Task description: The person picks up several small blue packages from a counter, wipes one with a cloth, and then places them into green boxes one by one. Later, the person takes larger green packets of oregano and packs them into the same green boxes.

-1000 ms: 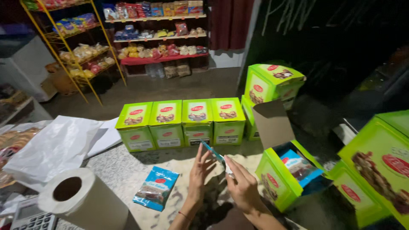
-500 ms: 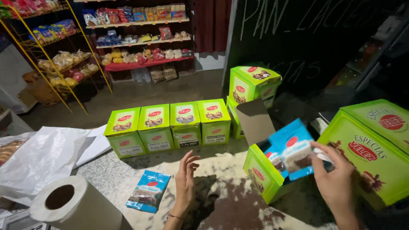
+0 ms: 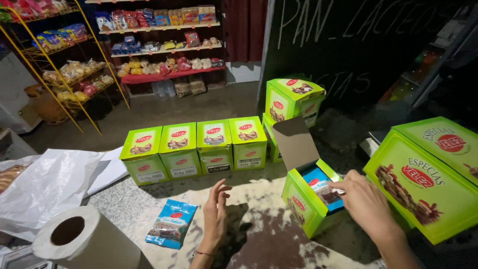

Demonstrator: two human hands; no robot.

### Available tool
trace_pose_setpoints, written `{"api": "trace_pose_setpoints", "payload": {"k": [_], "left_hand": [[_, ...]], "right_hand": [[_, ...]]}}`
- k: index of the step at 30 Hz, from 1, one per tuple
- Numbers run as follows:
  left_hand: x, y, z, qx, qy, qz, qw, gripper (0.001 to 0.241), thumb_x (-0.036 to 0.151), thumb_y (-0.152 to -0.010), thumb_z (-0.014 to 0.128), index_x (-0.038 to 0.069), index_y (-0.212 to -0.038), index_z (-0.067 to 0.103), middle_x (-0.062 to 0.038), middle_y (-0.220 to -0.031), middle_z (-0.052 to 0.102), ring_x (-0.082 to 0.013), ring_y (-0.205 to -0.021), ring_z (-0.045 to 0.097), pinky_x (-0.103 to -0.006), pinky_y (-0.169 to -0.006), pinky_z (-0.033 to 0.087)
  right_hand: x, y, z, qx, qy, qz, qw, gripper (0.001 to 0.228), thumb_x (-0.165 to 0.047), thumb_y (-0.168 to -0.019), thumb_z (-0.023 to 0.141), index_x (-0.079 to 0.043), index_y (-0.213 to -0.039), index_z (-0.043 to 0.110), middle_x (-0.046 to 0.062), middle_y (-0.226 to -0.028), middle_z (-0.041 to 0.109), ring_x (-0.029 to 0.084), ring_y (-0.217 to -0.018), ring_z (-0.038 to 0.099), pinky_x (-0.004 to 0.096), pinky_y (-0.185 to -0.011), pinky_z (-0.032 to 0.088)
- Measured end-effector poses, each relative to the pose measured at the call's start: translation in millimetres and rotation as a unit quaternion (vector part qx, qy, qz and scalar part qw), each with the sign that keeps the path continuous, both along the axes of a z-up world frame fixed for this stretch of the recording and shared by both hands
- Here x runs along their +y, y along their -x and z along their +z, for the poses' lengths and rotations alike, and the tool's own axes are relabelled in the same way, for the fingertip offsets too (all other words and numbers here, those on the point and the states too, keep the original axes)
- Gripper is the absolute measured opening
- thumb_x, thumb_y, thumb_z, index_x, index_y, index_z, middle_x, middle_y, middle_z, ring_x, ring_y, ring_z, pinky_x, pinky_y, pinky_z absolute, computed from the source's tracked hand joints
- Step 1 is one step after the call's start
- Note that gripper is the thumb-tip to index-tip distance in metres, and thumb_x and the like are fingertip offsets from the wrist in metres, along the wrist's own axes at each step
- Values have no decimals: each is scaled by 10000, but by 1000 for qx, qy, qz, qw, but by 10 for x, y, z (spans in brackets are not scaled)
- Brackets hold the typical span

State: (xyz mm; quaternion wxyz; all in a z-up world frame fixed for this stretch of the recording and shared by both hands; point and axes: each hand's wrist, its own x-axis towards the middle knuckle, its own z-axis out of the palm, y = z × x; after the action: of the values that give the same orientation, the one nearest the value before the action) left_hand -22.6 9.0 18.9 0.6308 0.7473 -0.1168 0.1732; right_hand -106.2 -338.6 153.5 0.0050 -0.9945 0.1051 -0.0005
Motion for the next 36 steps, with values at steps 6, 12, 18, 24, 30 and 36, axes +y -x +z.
{"api": "trace_pose_setpoints", "payload": {"k": [6,12,18,24,30,36], "left_hand": [[370,-38,216,-63,-267,182,944,293,256,-988,603,96,-1219,684,-104,-1200,725,-254,-1146,642,-399,-1028,515],[1075,-68,-536,16,-540,347,766,744,580,-832,650,60,-1360,578,-225,-1286,658,-381,-1216,617,-499,-1151,413],[1140,54,-822,103,-585,373,713,1024,776,-656,696,114,-1418,529,-129,-1280,632,-374,-1110,644,-474,-977,478],[1153,82,-810,145,-549,391,724,1045,769,-648,705,179,-1484,493,-124,-1273,653,-431,-1051,655,-536,-920,473],[1062,56,-45,306,-447,257,800,1240,490,-617,994,162,-1586,293,-209,-1336,599,-463,-1269,529,-572,-1018,448],[575,128,358,212,-140,160,954,387,372,-668,921,71,-858,769,-73,-813,801,-140,-734,638,-313,-678,483]], "right_hand": [[11,-32,-185,-16,82,20,996,686,94,-971,396,-369,-1454,544,56,-1043,604,264,-923,627,388,-769,518],[174,180,-112,-120,-8,34,992,544,-49,-855,707,-328,-1320,667,-34,-1275,665,236,-1056,652,406,-970,573],[184,184,-75,-190,-172,-3,967,536,152,-889,568,-150,-1317,682,71,-1184,743,257,-1062,634,339,-839,648],[392,421,-164,-552,-43,190,811,251,62,-978,626,21,-1220,679,184,-1160,736,260,-1010,677,311,-852,597],[1197,147,-693,-651,-138,334,668,149,-152,-1048,604,-45,-1081,701,120,-950,776,115,-667,787,116,-405,635],[1472,12,-599,-398,-288,376,786,642,312,-689,427,45,-1242,614,214,-1235,707,324,-1162,716,338,-1094,556]]}}
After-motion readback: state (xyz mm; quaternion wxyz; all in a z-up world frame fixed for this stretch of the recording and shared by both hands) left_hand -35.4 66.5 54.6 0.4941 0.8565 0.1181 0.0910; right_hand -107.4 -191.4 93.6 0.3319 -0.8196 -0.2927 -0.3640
